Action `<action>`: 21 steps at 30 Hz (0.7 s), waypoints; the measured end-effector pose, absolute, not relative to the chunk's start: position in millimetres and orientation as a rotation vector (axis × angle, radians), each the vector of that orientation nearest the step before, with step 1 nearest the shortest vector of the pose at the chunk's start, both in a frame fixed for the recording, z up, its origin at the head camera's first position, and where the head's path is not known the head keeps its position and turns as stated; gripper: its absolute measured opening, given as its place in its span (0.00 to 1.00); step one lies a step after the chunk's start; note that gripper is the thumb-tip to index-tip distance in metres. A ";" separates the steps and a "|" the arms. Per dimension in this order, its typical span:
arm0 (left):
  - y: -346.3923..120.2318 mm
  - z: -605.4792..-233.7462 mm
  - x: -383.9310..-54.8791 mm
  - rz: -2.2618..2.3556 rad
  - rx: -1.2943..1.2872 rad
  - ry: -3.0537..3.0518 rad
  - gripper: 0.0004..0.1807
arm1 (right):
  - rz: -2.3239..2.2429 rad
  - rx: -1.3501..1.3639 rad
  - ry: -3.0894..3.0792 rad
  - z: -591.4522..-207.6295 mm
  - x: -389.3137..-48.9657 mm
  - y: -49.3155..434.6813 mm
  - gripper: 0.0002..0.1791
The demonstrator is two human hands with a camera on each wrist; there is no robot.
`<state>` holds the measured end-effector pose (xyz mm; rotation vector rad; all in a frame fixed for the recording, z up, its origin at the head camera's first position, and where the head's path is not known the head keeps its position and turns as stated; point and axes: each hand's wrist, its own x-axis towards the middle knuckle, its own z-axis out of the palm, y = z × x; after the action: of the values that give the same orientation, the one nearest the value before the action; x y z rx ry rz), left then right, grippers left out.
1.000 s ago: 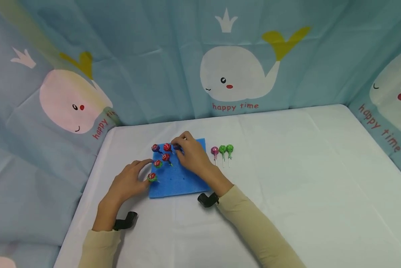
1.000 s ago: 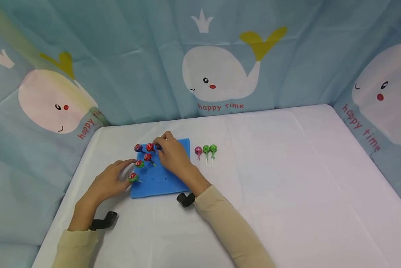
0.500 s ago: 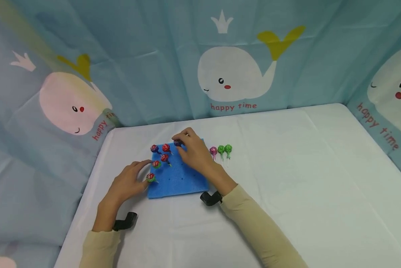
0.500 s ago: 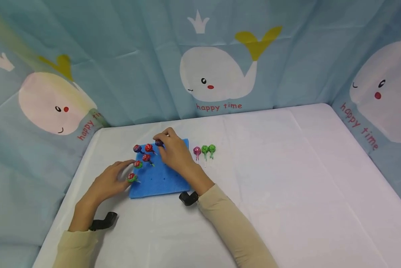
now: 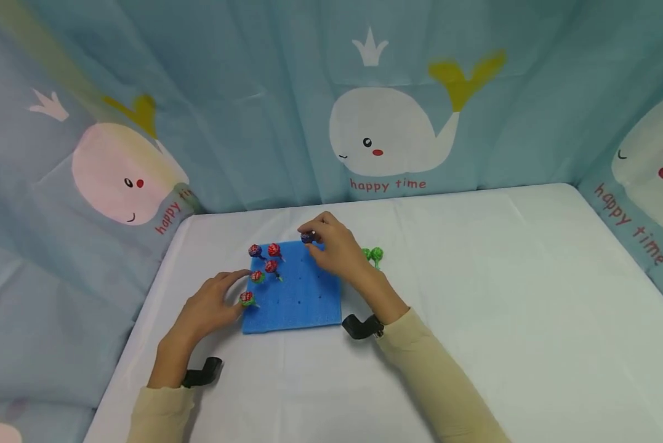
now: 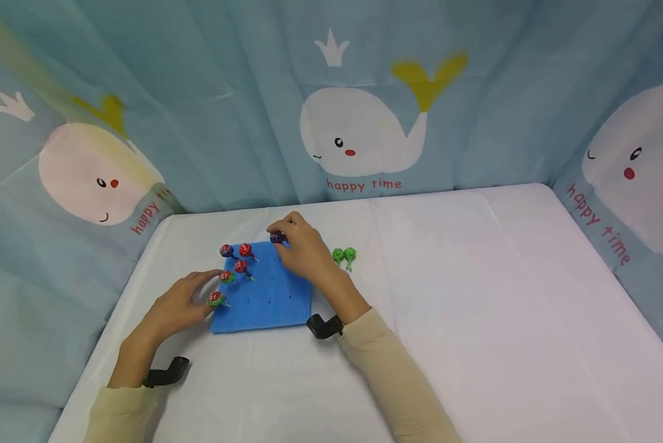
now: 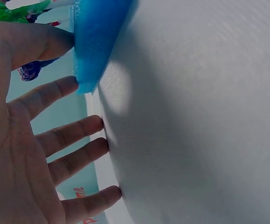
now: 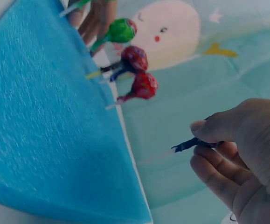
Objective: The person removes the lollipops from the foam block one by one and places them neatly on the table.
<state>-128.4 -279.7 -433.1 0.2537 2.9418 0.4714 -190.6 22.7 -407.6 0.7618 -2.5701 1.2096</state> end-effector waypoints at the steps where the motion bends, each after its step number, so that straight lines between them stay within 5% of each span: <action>1: -280.3 -433.7 -126.7 0.472 0.250 2.945 0.37 | 1.225 0.774 -2.567 -408.5 -190.5 21.1 0.16; 21: -278.2 -437.2 -121.8 0.524 0.185 2.926 0.38 | 1.348 0.697 -2.558 -410.1 -176.3 52.7 0.15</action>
<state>-121.8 -278.2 -437.2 0.1852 2.9264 0.5241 -176.3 52.7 -410.1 0.6971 -2.5575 1.3476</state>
